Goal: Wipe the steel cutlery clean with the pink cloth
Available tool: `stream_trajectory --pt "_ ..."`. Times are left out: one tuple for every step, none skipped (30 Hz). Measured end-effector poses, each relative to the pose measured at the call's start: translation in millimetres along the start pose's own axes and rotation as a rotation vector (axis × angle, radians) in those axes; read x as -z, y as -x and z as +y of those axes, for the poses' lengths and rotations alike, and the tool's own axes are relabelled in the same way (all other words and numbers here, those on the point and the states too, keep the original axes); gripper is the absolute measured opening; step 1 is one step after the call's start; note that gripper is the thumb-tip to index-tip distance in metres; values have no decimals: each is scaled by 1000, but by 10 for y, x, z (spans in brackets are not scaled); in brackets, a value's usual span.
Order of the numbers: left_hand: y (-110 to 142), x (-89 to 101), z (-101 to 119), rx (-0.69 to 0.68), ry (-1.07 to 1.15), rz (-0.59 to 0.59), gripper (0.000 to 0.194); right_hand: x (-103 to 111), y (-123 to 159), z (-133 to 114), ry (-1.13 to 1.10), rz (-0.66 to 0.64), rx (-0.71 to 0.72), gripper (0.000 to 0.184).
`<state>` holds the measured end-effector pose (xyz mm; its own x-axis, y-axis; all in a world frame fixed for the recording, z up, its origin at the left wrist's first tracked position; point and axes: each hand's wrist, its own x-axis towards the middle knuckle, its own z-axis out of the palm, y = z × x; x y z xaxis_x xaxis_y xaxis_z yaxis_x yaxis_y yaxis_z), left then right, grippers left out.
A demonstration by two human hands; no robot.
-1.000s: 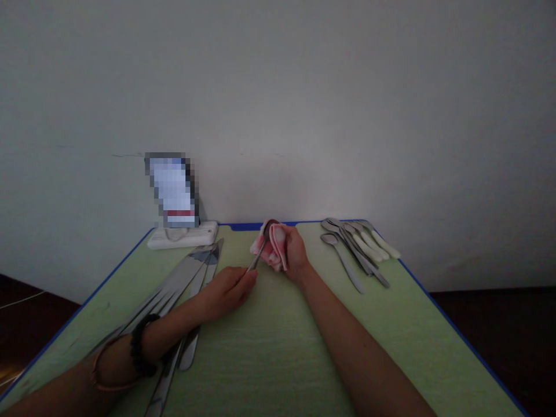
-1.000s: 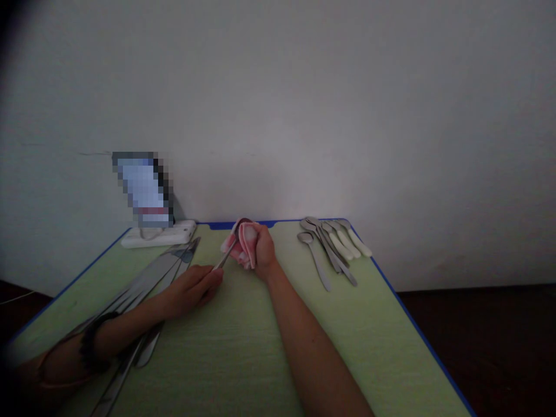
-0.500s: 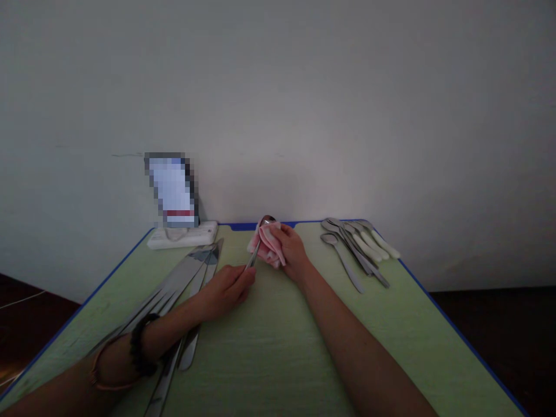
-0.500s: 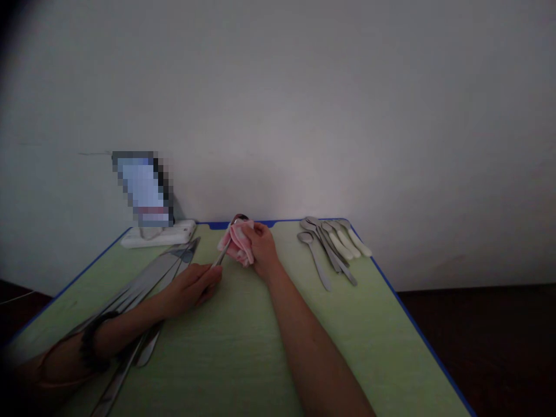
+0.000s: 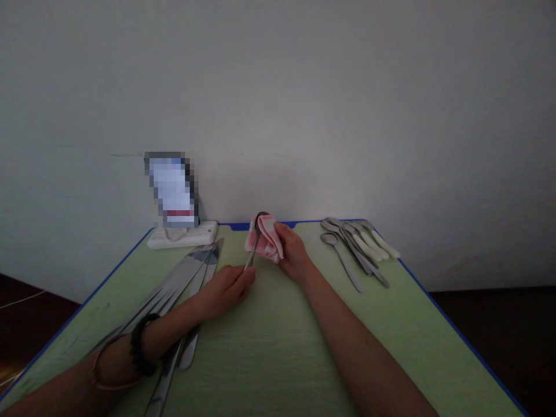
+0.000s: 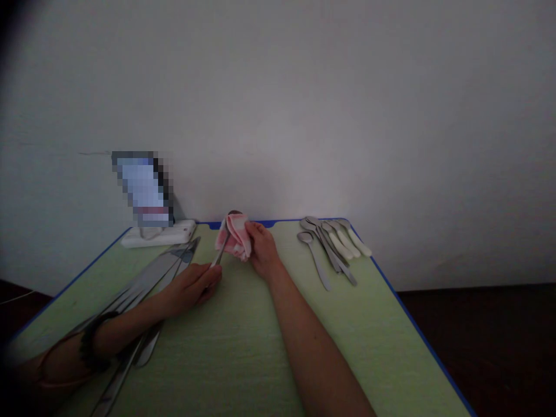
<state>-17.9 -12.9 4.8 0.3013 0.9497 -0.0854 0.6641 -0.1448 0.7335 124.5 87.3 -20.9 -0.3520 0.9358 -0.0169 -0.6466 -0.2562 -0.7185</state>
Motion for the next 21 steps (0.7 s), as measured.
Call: stream_trajectory --pt "-2 2 -1 -6 -17 -4 45 2 10 10 10 -27 -10 20" --pt "-4 3 -1 -15 -33 -9 45 2 19 17 17 -49 -24 22" --pt "-5 4 1 -20 -48 -15 45 2 29 20 20 -68 -41 23" --pt "-5 4 5 -23 -58 -19 45 -1 40 19 21 -84 -58 24" --pt "-5 4 11 -24 -66 -24 45 -5 50 12 19 -99 -74 26" --pt "-4 3 19 -25 -76 -29 44 -12 61 2 18 -114 -88 28" --pt "-3 3 27 -25 -90 -30 43 -21 72 -11 21 -127 -100 29" --pt "-2 2 36 -24 -107 -32 43 -32 82 -25 29 -136 -108 30" --pt "-1 2 43 -23 -123 -35 42 -44 91 -38 40 -137 -110 30" --pt "-1 1 49 -25 -137 -40 41 -56 98 -49 53 -128 -104 28" --pt "-2 1 51 -27 -148 -45 41 -68 102 -57 63 -109 -93 27" --pt "-3 1 51 -29 -157 -48 41 -79 105 -60 70 -83 -80 26" --pt "-5 0 50 -31 -164 -46 41 -90 104 -59 73 -55 -66 25" --pt "-7 -1 48 -32 -173 -43 41 -99 102 -54 74 -25 -50 25" --pt "-8 -1 46 -32 -184 -36 40 -107 97 -46 71 11 -32 26" --pt "-9 -2 46 -31 -197 -33 39 -113 90 -36 63 53 -11 27" --pt "-9 -2 49 -29 -210 -33 39 -117 82 -25 49 101 12 28" --pt "-8 -2 54 -30 -224 -37 39 -119 72 -14 29 152 35 30" --pt "-7 0 61 -33 -238 -41 39 -118 62 -4 5 203 56 31" --pt "-6 1 68 -39 -250 -43 39 -115 52 5 -19 246 76 31" --pt "-5 3 76 -47 -262 -40 39 -109 42 11 -39 277 93 31"
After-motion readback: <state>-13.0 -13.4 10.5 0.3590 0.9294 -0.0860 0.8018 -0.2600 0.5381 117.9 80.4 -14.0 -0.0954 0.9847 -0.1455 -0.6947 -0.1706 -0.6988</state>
